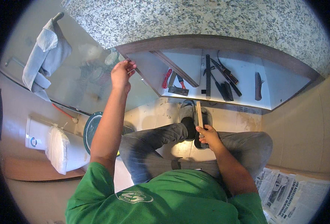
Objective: The person sits on the floor under a bathroom vanity and installs a wooden trim piece along the cabinet's bottom edge. They use a screwdriver to drive screws into the trim, securing it in place.
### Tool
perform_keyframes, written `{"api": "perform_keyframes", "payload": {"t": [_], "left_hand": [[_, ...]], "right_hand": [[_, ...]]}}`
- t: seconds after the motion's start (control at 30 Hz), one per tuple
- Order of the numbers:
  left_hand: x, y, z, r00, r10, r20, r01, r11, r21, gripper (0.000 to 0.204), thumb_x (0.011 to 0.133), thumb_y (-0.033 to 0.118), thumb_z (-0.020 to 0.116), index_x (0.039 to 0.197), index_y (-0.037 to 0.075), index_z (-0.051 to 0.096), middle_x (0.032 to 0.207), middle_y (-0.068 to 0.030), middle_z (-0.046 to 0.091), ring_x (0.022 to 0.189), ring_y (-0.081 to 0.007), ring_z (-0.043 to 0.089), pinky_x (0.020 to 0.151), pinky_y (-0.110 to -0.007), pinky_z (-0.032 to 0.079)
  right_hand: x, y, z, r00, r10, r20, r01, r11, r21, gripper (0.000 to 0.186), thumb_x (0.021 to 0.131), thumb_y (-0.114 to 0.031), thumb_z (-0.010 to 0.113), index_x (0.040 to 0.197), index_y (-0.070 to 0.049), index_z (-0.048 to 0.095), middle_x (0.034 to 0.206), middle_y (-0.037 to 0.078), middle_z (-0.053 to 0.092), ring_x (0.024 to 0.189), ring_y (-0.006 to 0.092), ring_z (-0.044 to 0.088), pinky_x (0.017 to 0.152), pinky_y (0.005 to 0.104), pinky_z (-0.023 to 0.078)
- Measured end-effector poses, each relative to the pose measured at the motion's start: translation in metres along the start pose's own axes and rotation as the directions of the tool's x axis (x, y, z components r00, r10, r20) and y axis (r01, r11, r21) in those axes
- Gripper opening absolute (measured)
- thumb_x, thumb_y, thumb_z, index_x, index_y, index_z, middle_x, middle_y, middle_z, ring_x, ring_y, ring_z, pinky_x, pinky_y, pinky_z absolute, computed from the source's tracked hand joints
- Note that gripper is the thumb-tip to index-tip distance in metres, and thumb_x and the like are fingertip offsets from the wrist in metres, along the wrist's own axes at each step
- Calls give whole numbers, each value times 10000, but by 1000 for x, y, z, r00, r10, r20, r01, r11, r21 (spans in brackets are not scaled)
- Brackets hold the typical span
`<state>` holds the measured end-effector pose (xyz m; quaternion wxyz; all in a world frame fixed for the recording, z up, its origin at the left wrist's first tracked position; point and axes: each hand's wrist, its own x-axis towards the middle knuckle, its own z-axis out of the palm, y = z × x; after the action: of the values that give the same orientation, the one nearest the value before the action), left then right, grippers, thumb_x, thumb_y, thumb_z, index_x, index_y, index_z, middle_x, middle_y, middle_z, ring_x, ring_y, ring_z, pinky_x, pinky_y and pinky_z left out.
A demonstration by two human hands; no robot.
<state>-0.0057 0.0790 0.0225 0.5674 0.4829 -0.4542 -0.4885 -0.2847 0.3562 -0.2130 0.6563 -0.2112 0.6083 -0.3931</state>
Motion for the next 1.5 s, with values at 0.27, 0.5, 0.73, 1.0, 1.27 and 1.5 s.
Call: {"api": "perform_keyframes", "payload": {"t": [0.27, 0.5, 0.73, 1.0, 1.27, 1.5], "left_hand": [[-26, 24, 33, 989, -116, 93, 144, 913, -383, 417, 1037, 153, 473, 1410, -27, 426, 1435, -196, 549, 1359, -325, 511, 1085, -486, 451], [-24, 14, 33, 977, -158, 146, 207, 869, -449, 315, 1015, 118, 521, 1301, 6, 453, 1366, -189, 588, 1352, -336, 516, 1058, -511, 464], [-23, 21, 54, 966, -92, 241, 233, 714, -660, 322, 968, 38, 514, 1250, -86, 418, 1354, -243, 459, 1406, -459, 405, 1193, -637, 352], [-20, 18, 53, 967, -79, 241, 233, 647, -726, 509, 989, 11, 456, 1419, -170, 251, 1521, -304, 319, 1481, -488, 289, 1237, -650, 272], [-21, 20, 53, 973, -93, 213, 223, 640, -735, 348, 972, 32, 477, 1286, -117, 447, 1458, -296, 429, 1448, -499, 356, 1223, -662, 291], [-26, 22, 66, 971, -126, 203, 238, 601, -763, 299, 962, 35, 492, 1222, -112, 486, 1456, -297, 412, 1432, -504, 362, 1220, -673, 284]], "right_hand": [[1, 5, -3, 998, -5, -64, 5, 1000, 4, 753, 842, -510, 831, 1328, -21, 530, 1024, 86, 666, 650, 137, 642, 570, 244, 535], [5, 6, -6, 1000, -14, -26, 13, 1000, -8, 1066, 802, -546, 849, 1522, 72, 363, 1127, 181, 677, 749, 181, 669, 614, 270, 541], [3, 3, -8, 999, 18, -38, -20, 998, -53, 1091, 792, -584, 836, 1532, 60, 359, 1087, 182, 685, 767, 199, 674, 641, 291, 543], [0, 1, -6, 997, 4, -72, -7, 999, -41, 1124, 753, -595, 864, 1506, 79, 371, 971, 119, 688, 756, 176, 661, 644, 293, 538], [-2, 3, 1, 994, -15, -112, 9, 998, -56, 858, 814, -604, 816, 1358, 2, 547, 886, 74, 653, 694, 135, 646, 604, 249, 541], [7, 5, -9, 999, 22, -47, -26, 997, -66, 1162, 754, -612, 851, 1531, 87, 343, 1146, 209, 688, 733, 183, 654, 626, 290, 541]]}}
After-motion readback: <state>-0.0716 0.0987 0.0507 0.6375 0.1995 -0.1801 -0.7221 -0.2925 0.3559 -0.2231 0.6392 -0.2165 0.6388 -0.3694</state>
